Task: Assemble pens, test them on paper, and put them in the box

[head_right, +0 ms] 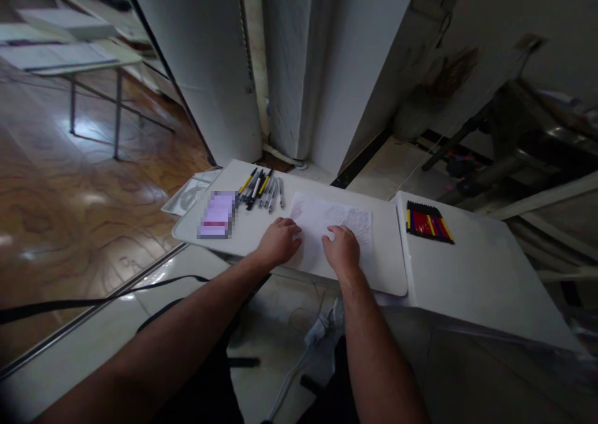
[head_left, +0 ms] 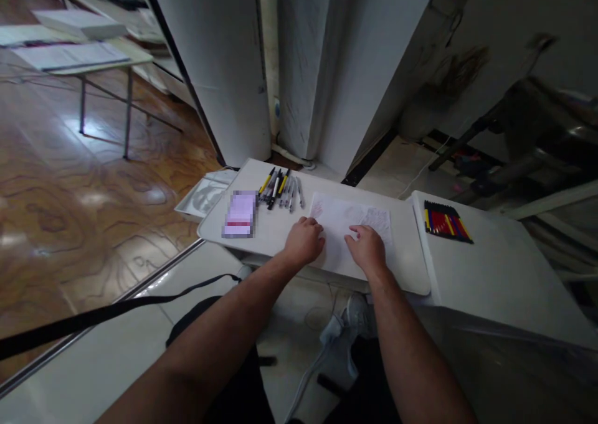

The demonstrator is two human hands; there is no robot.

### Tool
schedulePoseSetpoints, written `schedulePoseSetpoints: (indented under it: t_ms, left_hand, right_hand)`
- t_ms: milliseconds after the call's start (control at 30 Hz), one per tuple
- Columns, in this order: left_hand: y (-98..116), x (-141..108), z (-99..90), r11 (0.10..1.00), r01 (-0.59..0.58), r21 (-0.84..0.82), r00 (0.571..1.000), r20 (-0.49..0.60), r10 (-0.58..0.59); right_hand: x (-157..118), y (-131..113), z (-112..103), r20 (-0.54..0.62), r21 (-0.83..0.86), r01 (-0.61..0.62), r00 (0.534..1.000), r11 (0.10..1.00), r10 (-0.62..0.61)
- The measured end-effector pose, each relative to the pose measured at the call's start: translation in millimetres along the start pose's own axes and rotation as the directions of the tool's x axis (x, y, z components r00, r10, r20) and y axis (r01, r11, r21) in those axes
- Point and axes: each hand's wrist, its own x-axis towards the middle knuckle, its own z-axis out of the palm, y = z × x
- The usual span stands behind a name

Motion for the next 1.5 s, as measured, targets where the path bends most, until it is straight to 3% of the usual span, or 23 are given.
schedulePoseSetpoints:
  t_ms: [200,333,400,500,567,667,900,1500]
  left_hand:
    - [-6.3,1.0,0.4,1.000,-0.008,-0.003,0.999,0.036,0.008]
    - [-20.8,13.9,-10.1,0.988,0.147,-0.044,0.987,-0.054,-0.149]
    - [-36.5,22.6,-19.9,0.961,0.273,-0.043,0.944,-0.180,-0.277]
    - [-66.2,33.5,-35.9,0.887,0.462,-0.023,0.833,-0.332,-0.442]
    - [-85.5,37.9,-43.9,0.835,0.550,0.004,0.771,-0.386,-0.507]
    - [-108.6,40.8,-48.6,0.776,0.630,0.027,0.717,-0.403,-0.568]
    - [-130.0,45.0,-42.0,0.750,0.662,0.015,0.705,-0.353,-0.615]
    - [-125.1,50.8,-41.6,0.744,0.668,0.001,0.711,-0.296,-0.638]
  right_hand:
    - [0.1,7.2,10.0,0.099,-0.078,0.069,0.993,0.995,-0.061]
    - [1.7,7.8,9.1,0.111,-0.070,0.069,0.992,0.995,-0.061]
    - [2.4,7.4,8.3,0.119,-0.061,0.057,0.992,0.997,-0.050]
    - [3.3,7.0,7.7,0.127,-0.037,0.037,0.991,0.999,-0.032]
    - [3.7,7.0,7.4,0.130,-0.024,0.027,0.991,0.999,-0.024]
    - [4.3,7.7,7.5,0.132,-0.014,0.025,0.991,1.000,-0.023]
    - [5.5,9.8,8.9,0.130,0.021,0.024,0.991,0.999,-0.027]
    - [2.9,8.0,9.3,0.116,0.052,0.039,0.992,0.998,-0.045]
